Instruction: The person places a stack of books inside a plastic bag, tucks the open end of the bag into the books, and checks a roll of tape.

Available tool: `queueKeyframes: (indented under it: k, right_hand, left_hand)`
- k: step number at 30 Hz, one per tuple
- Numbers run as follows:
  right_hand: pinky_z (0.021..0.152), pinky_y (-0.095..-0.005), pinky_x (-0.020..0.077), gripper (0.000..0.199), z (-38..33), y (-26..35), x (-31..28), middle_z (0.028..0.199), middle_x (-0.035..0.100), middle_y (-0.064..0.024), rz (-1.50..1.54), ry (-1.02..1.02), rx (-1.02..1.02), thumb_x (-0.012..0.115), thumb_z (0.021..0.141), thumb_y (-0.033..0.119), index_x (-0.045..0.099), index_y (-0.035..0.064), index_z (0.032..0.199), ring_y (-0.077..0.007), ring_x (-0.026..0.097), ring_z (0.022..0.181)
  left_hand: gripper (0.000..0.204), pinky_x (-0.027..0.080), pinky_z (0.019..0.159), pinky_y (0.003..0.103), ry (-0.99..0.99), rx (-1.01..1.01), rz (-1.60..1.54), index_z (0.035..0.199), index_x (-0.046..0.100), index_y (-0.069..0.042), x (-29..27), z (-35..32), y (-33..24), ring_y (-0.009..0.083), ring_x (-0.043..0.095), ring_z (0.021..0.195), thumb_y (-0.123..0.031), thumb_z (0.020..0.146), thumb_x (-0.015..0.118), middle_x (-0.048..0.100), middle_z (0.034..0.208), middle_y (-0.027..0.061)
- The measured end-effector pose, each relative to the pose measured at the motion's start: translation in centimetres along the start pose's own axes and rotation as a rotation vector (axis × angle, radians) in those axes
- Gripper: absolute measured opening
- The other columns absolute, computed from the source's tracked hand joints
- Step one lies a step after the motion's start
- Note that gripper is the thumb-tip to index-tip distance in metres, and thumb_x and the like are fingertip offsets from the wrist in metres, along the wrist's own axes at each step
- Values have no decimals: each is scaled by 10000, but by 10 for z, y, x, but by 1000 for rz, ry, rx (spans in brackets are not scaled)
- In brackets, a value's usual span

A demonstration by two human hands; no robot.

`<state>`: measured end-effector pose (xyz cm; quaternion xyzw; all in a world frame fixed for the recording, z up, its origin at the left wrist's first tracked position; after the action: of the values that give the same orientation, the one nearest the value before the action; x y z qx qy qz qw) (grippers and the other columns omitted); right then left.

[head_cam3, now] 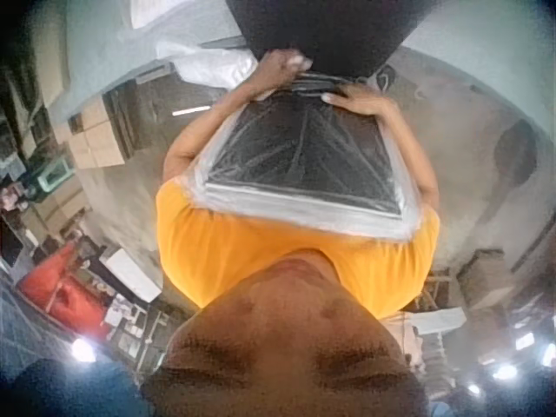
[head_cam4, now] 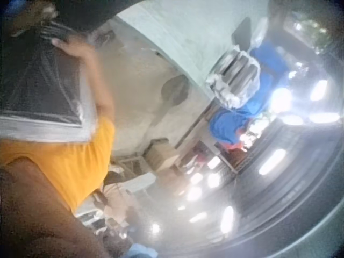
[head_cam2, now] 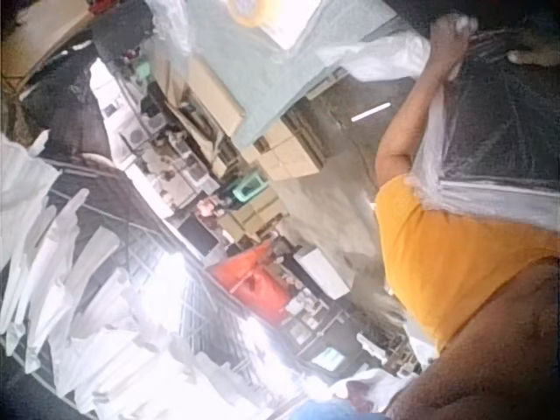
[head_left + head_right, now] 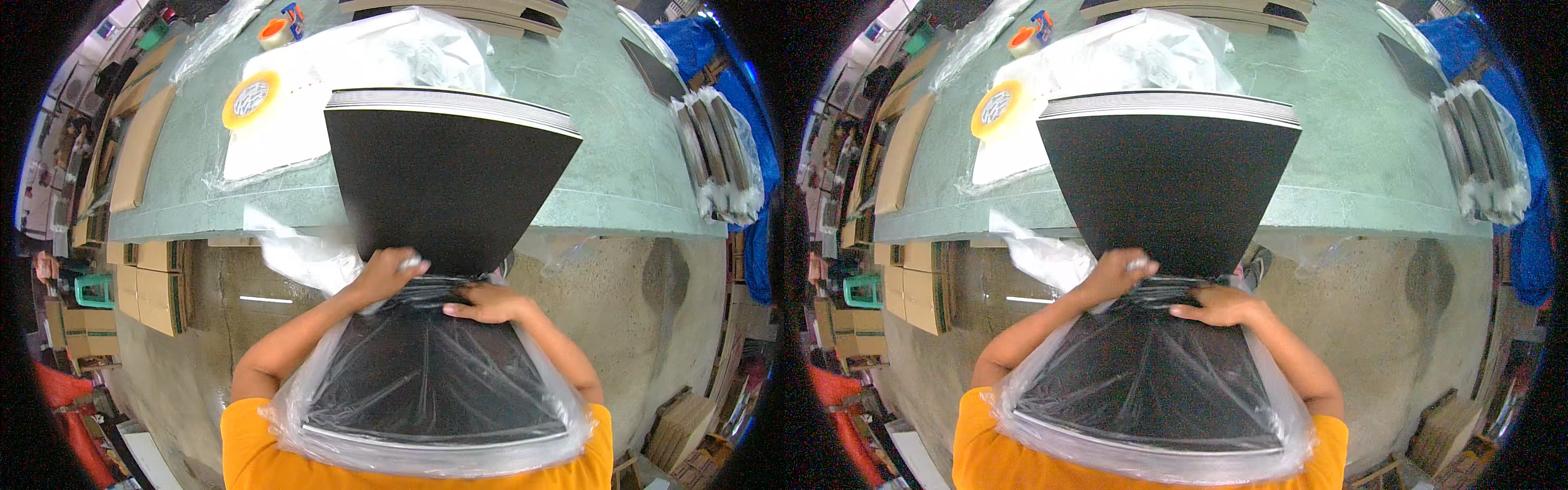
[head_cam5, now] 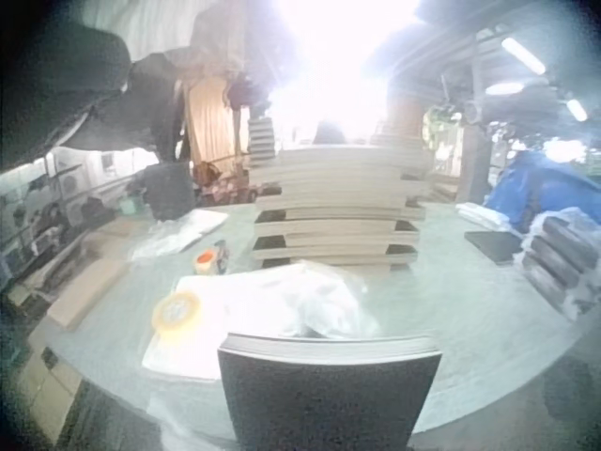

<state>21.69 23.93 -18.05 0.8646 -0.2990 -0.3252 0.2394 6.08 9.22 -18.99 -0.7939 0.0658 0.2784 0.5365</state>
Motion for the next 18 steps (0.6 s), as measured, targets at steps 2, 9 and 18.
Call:
queueKeyframes:
  k: [2, 9, 18]
  right_hand:
    - [722, -361, 439, 644, -9, 27, -26, 836, 589, -195, 154, -234, -317, 373, 801, 572, 566, -29, 928, -286, 574, 799]
    - [668, -238, 434, 248, -61, 90, -77, 833, 596, -2, 1011, -764, -627, 645, 735, 107, 559, 4, 943, -77, 527, 737]
    - [719, -266, 435, 480, -71, 42, -62, 907, 574, -70, 763, -623, -609, 764, 589, 212, 563, 5, 972, -130, 537, 789]
  left_hand:
    - [414, 410, 766, 315, -108, 282, -282, 1059, 494, -30, -20, 7, -71, 241, 533, 914, -351, 801, 538, 539, 991, 159]
    - [618, 403, 802, 291, 10, 437, -725, 1253, 297, -44, -80, -5, -131, 177, 514, 947, -297, 770, 589, 519, 1036, 145]
    - [463, 431, 621, 198, -117, 187, -490, 1087, 456, -58, -75, 2, -108, 75, 535, 710, 17, 669, 639, 563, 766, 29]
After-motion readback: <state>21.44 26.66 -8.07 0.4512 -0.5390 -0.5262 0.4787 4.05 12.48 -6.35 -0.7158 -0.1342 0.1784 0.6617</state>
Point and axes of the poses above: each hand's wrist, its own z-axis towards the middle knuckle, its own x-axis out of the palm, y = z × x, the point moved 1 cm from there along z, towards the middle knuckle
